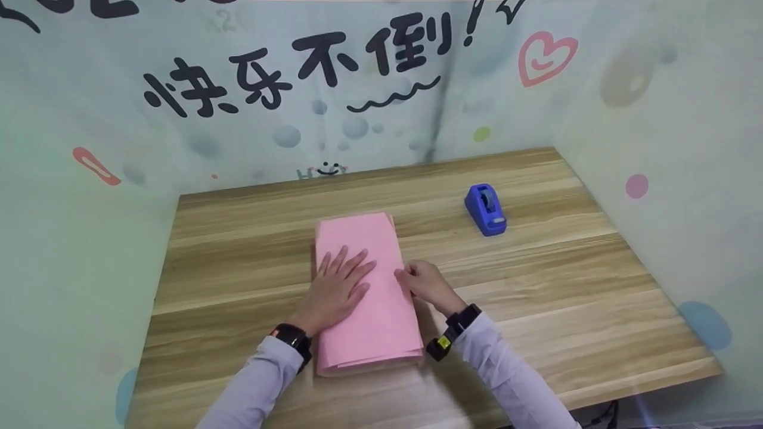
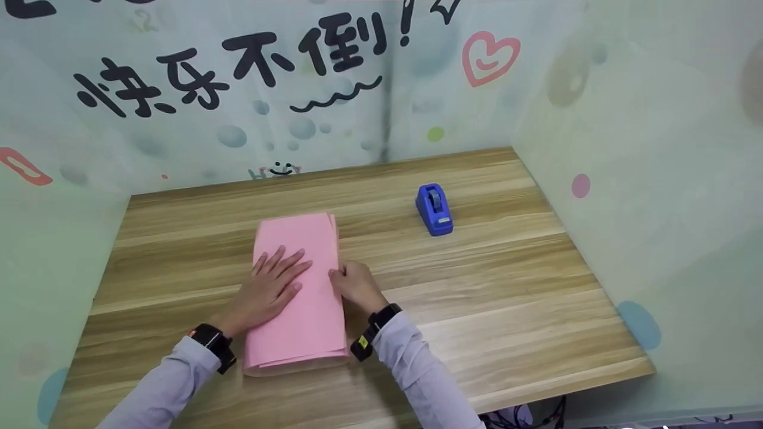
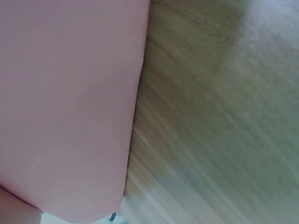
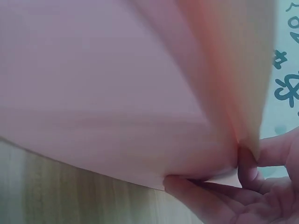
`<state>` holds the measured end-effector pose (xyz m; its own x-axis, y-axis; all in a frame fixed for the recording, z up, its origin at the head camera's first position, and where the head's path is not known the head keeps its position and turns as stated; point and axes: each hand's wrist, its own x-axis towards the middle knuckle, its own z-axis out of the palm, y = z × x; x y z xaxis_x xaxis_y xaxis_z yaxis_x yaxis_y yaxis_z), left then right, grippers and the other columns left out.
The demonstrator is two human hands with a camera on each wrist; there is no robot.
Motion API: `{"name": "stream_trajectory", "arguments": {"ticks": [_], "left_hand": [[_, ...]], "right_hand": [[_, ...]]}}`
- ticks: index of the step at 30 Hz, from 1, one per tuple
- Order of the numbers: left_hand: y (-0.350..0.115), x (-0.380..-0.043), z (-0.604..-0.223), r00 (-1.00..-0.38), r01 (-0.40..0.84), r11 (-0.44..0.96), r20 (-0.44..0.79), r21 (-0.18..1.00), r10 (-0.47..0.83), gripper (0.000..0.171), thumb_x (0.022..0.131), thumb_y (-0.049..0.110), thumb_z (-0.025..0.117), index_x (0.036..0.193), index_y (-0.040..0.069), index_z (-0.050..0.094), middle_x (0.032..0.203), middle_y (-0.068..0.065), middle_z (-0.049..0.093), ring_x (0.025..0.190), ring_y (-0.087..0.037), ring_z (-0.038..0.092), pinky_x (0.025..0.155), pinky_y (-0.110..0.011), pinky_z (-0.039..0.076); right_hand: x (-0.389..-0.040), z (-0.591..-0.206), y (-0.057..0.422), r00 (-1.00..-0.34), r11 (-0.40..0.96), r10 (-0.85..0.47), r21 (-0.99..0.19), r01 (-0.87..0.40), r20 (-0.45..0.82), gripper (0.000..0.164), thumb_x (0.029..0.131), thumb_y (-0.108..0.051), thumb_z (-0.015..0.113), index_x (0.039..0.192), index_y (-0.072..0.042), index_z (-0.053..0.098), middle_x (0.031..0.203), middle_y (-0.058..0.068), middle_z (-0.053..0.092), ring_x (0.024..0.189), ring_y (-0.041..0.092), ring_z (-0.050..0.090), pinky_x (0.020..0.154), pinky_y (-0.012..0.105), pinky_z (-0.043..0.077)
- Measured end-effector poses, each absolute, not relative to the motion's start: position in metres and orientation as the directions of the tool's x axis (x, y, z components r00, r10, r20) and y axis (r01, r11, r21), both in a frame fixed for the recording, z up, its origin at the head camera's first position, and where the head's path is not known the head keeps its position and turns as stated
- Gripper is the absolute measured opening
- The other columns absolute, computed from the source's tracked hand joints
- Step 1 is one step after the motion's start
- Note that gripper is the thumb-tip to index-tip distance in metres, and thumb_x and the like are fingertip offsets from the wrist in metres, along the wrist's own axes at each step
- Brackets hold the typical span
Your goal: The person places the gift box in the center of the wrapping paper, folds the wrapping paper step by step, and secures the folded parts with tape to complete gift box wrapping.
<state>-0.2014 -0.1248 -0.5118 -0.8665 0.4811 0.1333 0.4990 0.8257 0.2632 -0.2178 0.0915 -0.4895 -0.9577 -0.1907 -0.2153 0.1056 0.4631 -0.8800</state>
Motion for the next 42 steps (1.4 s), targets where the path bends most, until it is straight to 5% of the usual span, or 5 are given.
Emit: {"name": "stream_trajectory", "arguments": {"ticks": [10,14,18,22,42], "left_hand": [[-0.122,-0.199,-0.512,-0.861,0.508,0.832,0.145,0.225,0.487,0.046,0.1,0.037,0.032,0.144,0.026,0.034,0.154,0.002,0.025,0.143,-0.033,0.015,0.115,-0.053,0.007],[-0.119,-0.197,-0.512,-0.864,0.503,0.837,0.14,0.213,0.484,0.047,0.099,0.037,0.032,0.144,0.023,0.035,0.154,-0.001,0.025,0.143,-0.032,0.016,0.115,-0.053,0.007],[-0.116,-0.196,-0.511,-0.861,0.508,0.835,0.155,0.209,0.485,0.048,0.099,0.037,0.034,0.144,0.02,0.036,0.153,-0.004,0.027,0.142,-0.029,0.019,0.115,-0.052,0.008],[-0.116,-0.195,-0.51,-0.853,0.52,0.824,0.181,0.225,0.489,0.048,0.098,0.036,0.036,0.143,0.018,0.038,0.152,-0.005,0.03,0.142,-0.029,0.021,0.115,-0.052,0.01],[-0.117,-0.197,-0.517,-0.824,0.565,0.796,0.21,0.219,0.527,0.05,0.097,0.041,0.035,0.145,0.025,0.033,0.154,0.001,0.027,0.143,-0.029,0.017,0.115,-0.052,0.007]], "right_hand": [[-0.219,-0.496,0.092,-0.965,0.442,-0.185,-0.892,0.089,-0.188,0.032,0.088,-0.016,0.057,0.058,-0.014,0.046,0.05,-0.006,0.043,0.045,0.006,0.039,0.043,0.019,0.031],[-0.218,-0.499,0.091,-0.968,0.407,-0.113,-0.899,0.159,-0.223,0.017,0.086,-0.016,0.062,0.075,-0.008,0.051,0.058,-0.001,0.053,0.05,0.008,0.048,0.048,0.02,0.042],[-0.217,-0.501,0.089,-0.963,0.359,-0.102,-0.912,0.197,-0.248,0.031,0.088,-0.014,0.061,0.113,0.001,0.053,0.089,0.016,0.068,0.076,0.02,0.066,0.067,0.031,0.055],[-0.215,-0.501,0.087,-0.97,0.418,-0.19,-0.907,0.06,-0.151,0.042,0.093,-0.013,0.053,0.131,0.004,0.047,0.123,0.025,0.057,0.114,0.033,0.057,0.094,0.04,0.048],[-0.215,-0.509,0.088,-0.975,0.384,-0.219,-0.921,-0.065,-0.023,0.045,0.093,-0.011,0.05,0.136,0.003,0.043,0.133,0.023,0.051,0.124,0.032,0.048,0.105,0.042,0.038]]}}
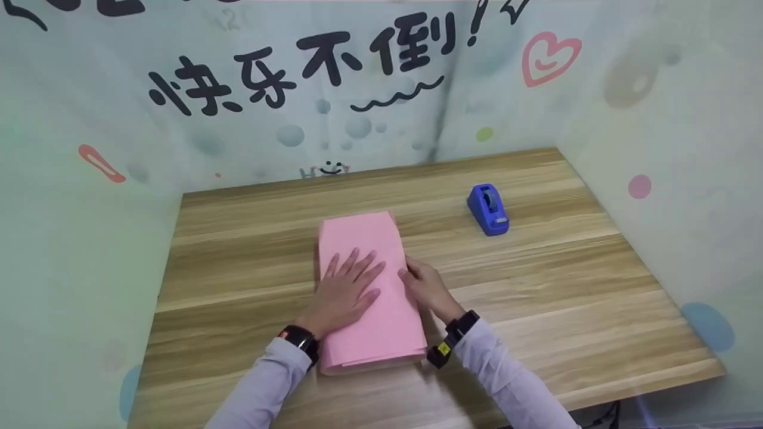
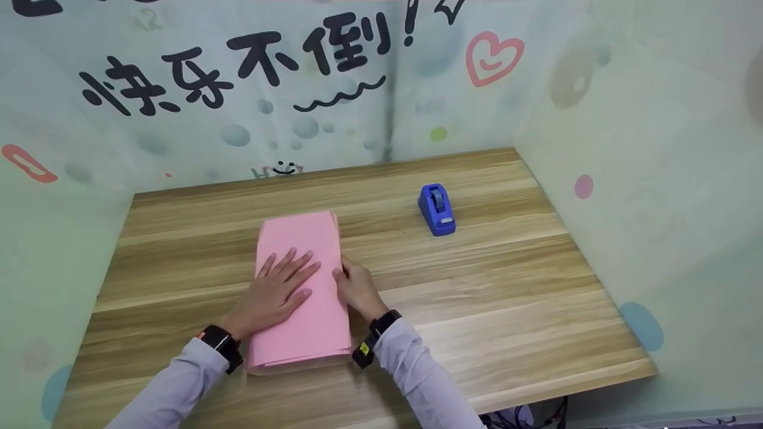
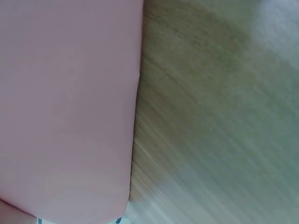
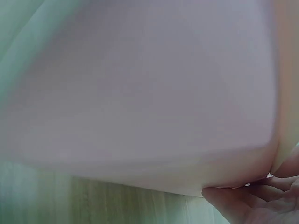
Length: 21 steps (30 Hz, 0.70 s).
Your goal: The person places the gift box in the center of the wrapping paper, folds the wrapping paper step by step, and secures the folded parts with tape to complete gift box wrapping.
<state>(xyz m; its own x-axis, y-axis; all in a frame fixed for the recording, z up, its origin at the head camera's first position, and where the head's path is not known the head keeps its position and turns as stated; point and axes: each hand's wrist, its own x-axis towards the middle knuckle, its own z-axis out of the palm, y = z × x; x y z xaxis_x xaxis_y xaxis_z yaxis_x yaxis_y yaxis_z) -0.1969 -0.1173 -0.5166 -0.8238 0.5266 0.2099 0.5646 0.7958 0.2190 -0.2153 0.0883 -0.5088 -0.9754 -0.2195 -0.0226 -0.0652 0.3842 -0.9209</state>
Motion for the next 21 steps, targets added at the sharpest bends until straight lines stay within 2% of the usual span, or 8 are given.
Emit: {"name": "stream_trajectory", "arguments": {"ticks": [3,6,8,10,12,15,18,21], "left_hand": [[-0.117,-0.197,-0.516,-0.82,0.57,0.797,0.194,0.201,0.538,0.051,0.097,0.043,0.034,0.146,0.029,0.029,0.155,0.001,0.023,0.143,-0.029,0.015,0.114,-0.054,0.006],[-0.116,-0.196,-0.516,-0.823,0.567,0.799,0.177,0.202,0.54,0.051,0.097,0.044,0.034,0.146,0.031,0.027,0.156,0.002,0.02,0.144,-0.03,0.013,0.114,-0.055,0.004],[-0.116,-0.196,-0.515,-0.826,0.563,0.8,0.165,0.208,0.539,0.051,0.097,0.045,0.033,0.146,0.032,0.027,0.156,0.002,0.019,0.144,-0.03,0.012,0.114,-0.055,0.004],[-0.116,-0.195,-0.515,-0.829,0.559,0.804,0.153,0.205,0.538,0.052,0.097,0.045,0.033,0.147,0.032,0.026,0.156,0.003,0.018,0.144,-0.029,0.011,0.114,-0.056,0.003],[-0.116,-0.195,-0.514,-0.833,0.554,0.811,0.138,0.187,0.537,0.052,0.098,0.046,0.031,0.147,0.032,0.024,0.156,0.003,0.016,0.144,-0.029,0.01,0.114,-0.055,0.003],[-0.115,-0.195,-0.513,-0.835,0.55,0.821,0.121,0.154,0.537,0.053,0.098,0.047,0.029,0.148,0.032,0.021,0.157,0.003,0.015,0.144,-0.029,0.01,0.114,-0.055,0.003],[-0.116,-0.195,-0.512,-0.827,0.562,0.818,0.127,0.122,0.548,0.054,0.097,0.044,0.031,0.148,0.031,0.021,0.157,0.002,0.016,0.144,-0.03,0.011,0.114,-0.056,0.005],[-0.117,-0.195,-0.512,-0.817,0.575,0.81,0.136,0.114,0.56,0.054,0.097,0.043,0.032,0.148,0.029,0.021,0.157,0.001,0.016,0.144,-0.031,0.012,0.114,-0.057,0.007]], "right_hand": [[-0.215,-0.509,0.09,-0.974,0.375,-0.228,-0.923,-0.082,-0.007,0.052,0.093,-0.01,0.051,0.138,0.009,0.034,0.134,0.028,0.047,0.122,0.038,0.049,0.102,0.045,0.04],[-0.21,-0.507,0.091,-0.975,0.407,-0.223,-0.906,-0.116,0.024,0.054,0.092,-0.01,0.053,0.137,0.009,0.03,0.136,0.033,0.042,0.119,0.043,0.05,0.099,0.047,0.044],[-0.203,-0.505,0.091,-0.964,0.495,-0.246,-0.842,-0.214,0.1,0.052,0.091,-0.011,0.057,0.133,0.007,0.033,0.137,0.033,0.04,0.122,0.043,0.047,0.101,0.048,0.041],[-0.192,-0.5,0.09,-0.929,0.604,-0.317,-0.714,-0.355,0.193,0.053,0.089,-0.014,0.061,0.131,0.006,0.036,0.137,0.03,0.04,0.125,0.041,0.043,0.104,0.048,0.038],[-0.179,-0.495,0.089,-0.852,0.672,-0.446,-0.525,-0.522,0.276,0.058,0.087,-0.022,0.064,0.132,0.006,0.04,0.139,0.026,0.04,0.13,0.04,0.037,0.108,0.05,0.032],[-0.159,-0.49,0.086,-0.685,0.636,-0.659,-0.257,-0.728,0.31,0.063,0.082,-0.042,0.066,0.128,-0.001,0.05,0.141,0.02,0.04,0.133,0.038,0.034,0.109,0.053,0.028],[-0.145,-0.491,0.082,-0.551,0.56,-0.782,-0.059,-0.826,0.292,0.067,0.077,-0.059,0.063,0.122,-0.009,0.056,0.143,0.017,0.039,0.134,0.036,0.033,0.109,0.054,0.027],[-0.136,-0.495,0.078,-0.46,0.507,-0.819,0.058,-0.86,0.343,0.07,0.074,-0.06,0.064,0.121,-0.01,0.056,0.143,0.016,0.04,0.133,0.034,0.036,0.109,0.052,0.029]]}}
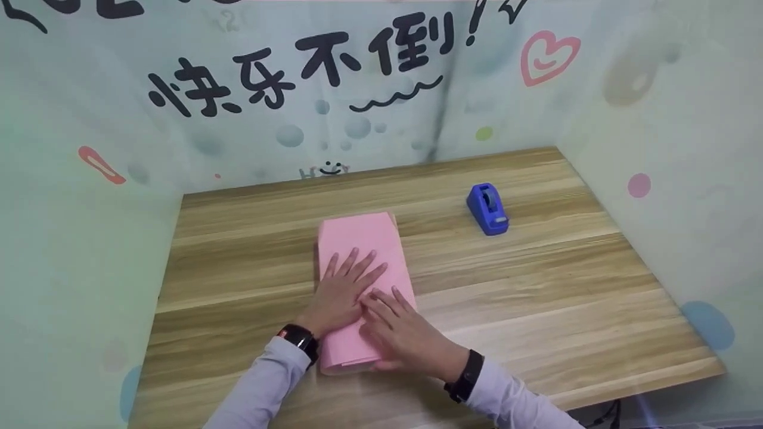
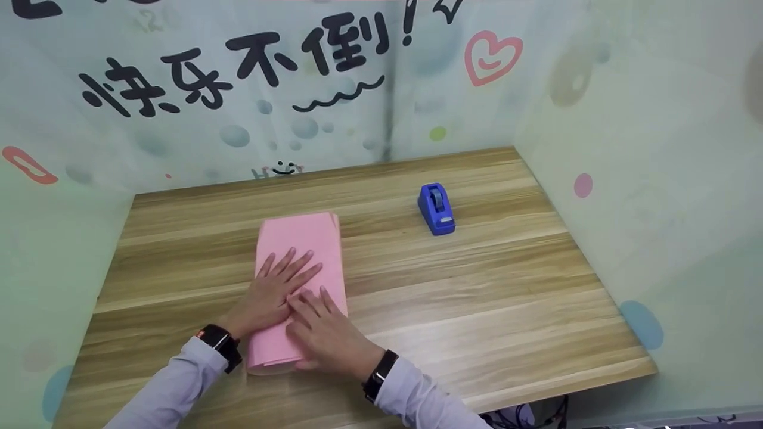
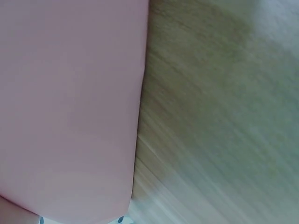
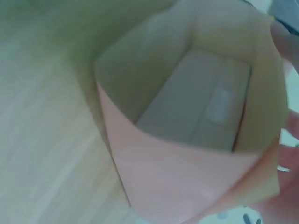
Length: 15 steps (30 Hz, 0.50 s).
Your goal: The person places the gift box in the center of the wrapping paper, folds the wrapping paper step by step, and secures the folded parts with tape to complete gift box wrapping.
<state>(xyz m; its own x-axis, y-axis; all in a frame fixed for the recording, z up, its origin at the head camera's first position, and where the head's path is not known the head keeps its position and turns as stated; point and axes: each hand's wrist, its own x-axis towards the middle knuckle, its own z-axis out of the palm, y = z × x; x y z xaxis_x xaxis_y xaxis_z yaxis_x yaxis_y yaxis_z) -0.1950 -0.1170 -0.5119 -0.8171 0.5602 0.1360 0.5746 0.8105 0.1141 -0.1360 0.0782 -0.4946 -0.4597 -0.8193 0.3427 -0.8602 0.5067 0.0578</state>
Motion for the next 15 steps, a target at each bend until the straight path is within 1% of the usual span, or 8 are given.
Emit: {"name": "stream_trajectory", "arguments": {"ticks": [3,6,7,10,13,15], "left_hand": [[-0.117,-0.195,-0.512,-0.814,0.579,0.806,0.141,0.125,0.564,0.053,0.098,0.044,0.031,0.148,0.029,0.021,0.156,0.0,0.017,0.143,-0.032,0.012,0.113,-0.057,0.008],[-0.117,-0.196,-0.511,-0.813,0.581,0.799,0.145,0.155,0.563,0.052,0.099,0.044,0.03,0.148,0.028,0.023,0.156,0.0,0.018,0.143,-0.032,0.012,0.113,-0.057,0.007],[-0.118,-0.196,-0.511,-0.814,0.58,0.797,0.147,0.169,0.562,0.053,0.098,0.045,0.031,0.148,0.028,0.024,0.156,0.0,0.019,0.143,-0.032,0.012,0.113,-0.057,0.007],[-0.118,-0.196,-0.51,-0.818,0.576,0.793,0.15,0.197,0.556,0.053,0.098,0.046,0.031,0.148,0.029,0.025,0.156,0.001,0.019,0.144,-0.032,0.011,0.113,-0.057,0.006],[-0.118,-0.196,-0.51,-0.819,0.574,0.794,0.149,0.199,0.554,0.053,0.098,0.046,0.031,0.147,0.03,0.025,0.156,0.001,0.019,0.144,-0.031,0.012,0.113,-0.057,0.006],[-0.117,-0.195,-0.51,-0.817,0.577,0.795,0.147,0.189,0.558,0.053,0.097,0.047,0.031,0.147,0.029,0.026,0.156,0.001,0.02,0.143,-0.032,0.012,0.113,-0.057,0.006]], "right_hand": [[-0.13,-0.498,0.074,-0.36,0.458,-0.818,0.131,-0.879,0.448,0.051,0.078,-0.047,0.067,0.111,-0.009,0.06,0.14,0.015,0.045,0.13,0.033,0.042,0.107,0.051,0.033],[-0.127,-0.499,0.072,-0.267,0.416,-0.812,0.194,-0.888,0.52,0.019,0.083,-0.03,0.066,0.092,-0.013,0.063,0.134,0.013,0.051,0.125,0.031,0.047,0.105,0.049,0.037],[-0.126,-0.5,0.071,-0.244,0.406,-0.815,0.216,-0.888,0.526,0.016,0.084,-0.026,0.064,0.093,-0.012,0.064,0.132,0.012,0.053,0.124,0.03,0.048,0.104,0.048,0.038],[-0.123,-0.501,0.069,-0.211,0.385,-0.825,0.248,-0.889,0.525,0.02,0.084,-0.019,0.061,0.101,-0.009,0.066,0.127,0.01,0.057,0.12,0.028,0.051,0.103,0.044,0.04],[-0.121,-0.503,0.068,-0.206,0.376,-0.83,0.249,-0.892,0.518,0.027,0.083,-0.014,0.058,0.108,-0.005,0.064,0.123,0.01,0.06,0.117,0.027,0.054,0.102,0.041,0.042],[-0.12,-0.504,0.067,-0.214,0.374,-0.833,0.234,-0.898,0.511,0.023,0.083,-0.01,0.056,0.104,-0.005,0.063,0.122,0.011,0.06,0.117,0.026,0.054,0.103,0.04,0.041]]}}
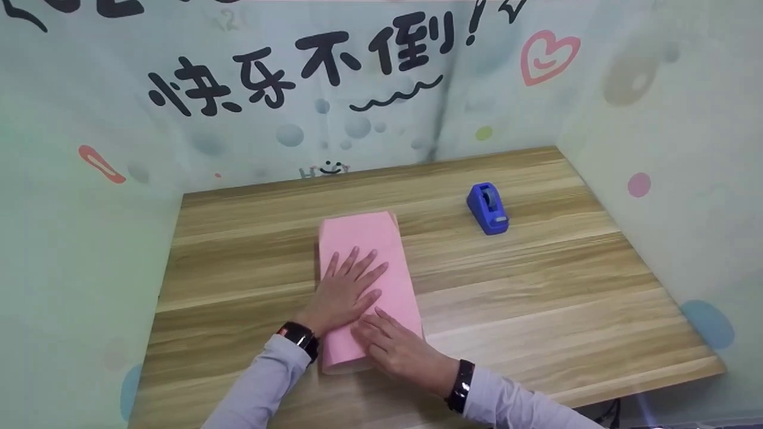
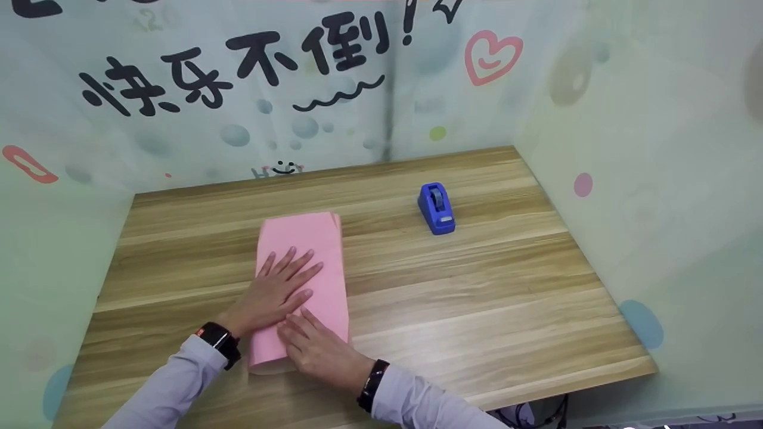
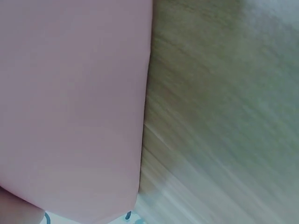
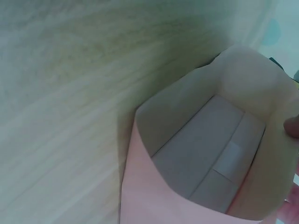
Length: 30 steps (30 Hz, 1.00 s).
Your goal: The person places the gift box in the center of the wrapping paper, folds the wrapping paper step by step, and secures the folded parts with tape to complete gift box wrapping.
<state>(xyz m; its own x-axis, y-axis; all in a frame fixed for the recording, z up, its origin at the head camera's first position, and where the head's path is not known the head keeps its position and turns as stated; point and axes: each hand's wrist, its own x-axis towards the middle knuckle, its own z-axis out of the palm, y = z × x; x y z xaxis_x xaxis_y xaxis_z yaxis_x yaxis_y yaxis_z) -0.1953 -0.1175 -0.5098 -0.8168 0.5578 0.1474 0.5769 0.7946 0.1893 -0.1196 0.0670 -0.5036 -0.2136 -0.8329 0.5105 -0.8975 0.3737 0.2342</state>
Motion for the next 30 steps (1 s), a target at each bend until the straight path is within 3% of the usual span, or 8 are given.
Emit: {"name": "stream_trajectory", "arguments": {"ticks": [8,16,20,30], "left_hand": [[-0.118,-0.196,-0.507,-0.82,0.572,0.804,0.094,0.162,0.564,0.054,0.097,0.05,0.027,0.148,0.033,0.022,0.157,0.004,0.015,0.144,-0.029,0.008,0.114,-0.056,0.004],[-0.112,-0.205,-0.506,-0.821,0.571,0.793,0.131,0.211,0.556,0.049,0.097,0.048,0.031,0.141,0.029,0.038,0.154,0.004,0.025,0.143,-0.029,0.015,0.113,-0.056,0.011],[-0.108,-0.21,-0.505,-0.813,0.582,0.784,0.135,0.217,0.566,0.049,0.097,0.047,0.032,0.143,0.028,0.037,0.154,0.004,0.026,0.143,-0.028,0.015,0.113,-0.055,0.01],[-0.1,-0.213,-0.507,-0.795,0.605,0.762,0.121,0.232,0.595,0.051,0.098,0.047,0.03,0.146,0.03,0.03,0.155,0.005,0.023,0.144,-0.028,0.011,0.114,-0.056,0.004]], "right_hand": [[-0.12,-0.507,0.068,-0.226,0.362,-0.865,0.245,-0.9,0.449,0.018,0.088,-0.005,0.044,0.1,-0.004,0.058,0.121,0.013,0.062,0.12,0.027,0.054,0.102,0.042,0.042],[-0.12,-0.509,0.067,-0.233,0.358,-0.872,0.238,-0.903,0.43,0.021,0.093,-0.007,0.041,0.106,-0.002,0.058,0.117,0.012,0.065,0.118,0.026,0.056,0.1,0.044,0.043],[-0.12,-0.51,0.066,-0.227,0.367,-0.87,0.269,-0.89,0.438,0.026,0.098,-0.009,0.035,0.109,-0.001,0.058,0.116,0.011,0.065,0.116,0.024,0.058,0.099,0.043,0.044],[-0.12,-0.508,0.067,-0.239,0.369,-0.875,0.262,-0.892,0.421,0.018,0.088,-0.011,0.051,0.104,-0.004,0.059,0.119,0.01,0.064,0.119,0.025,0.055,0.101,0.044,0.043]]}}
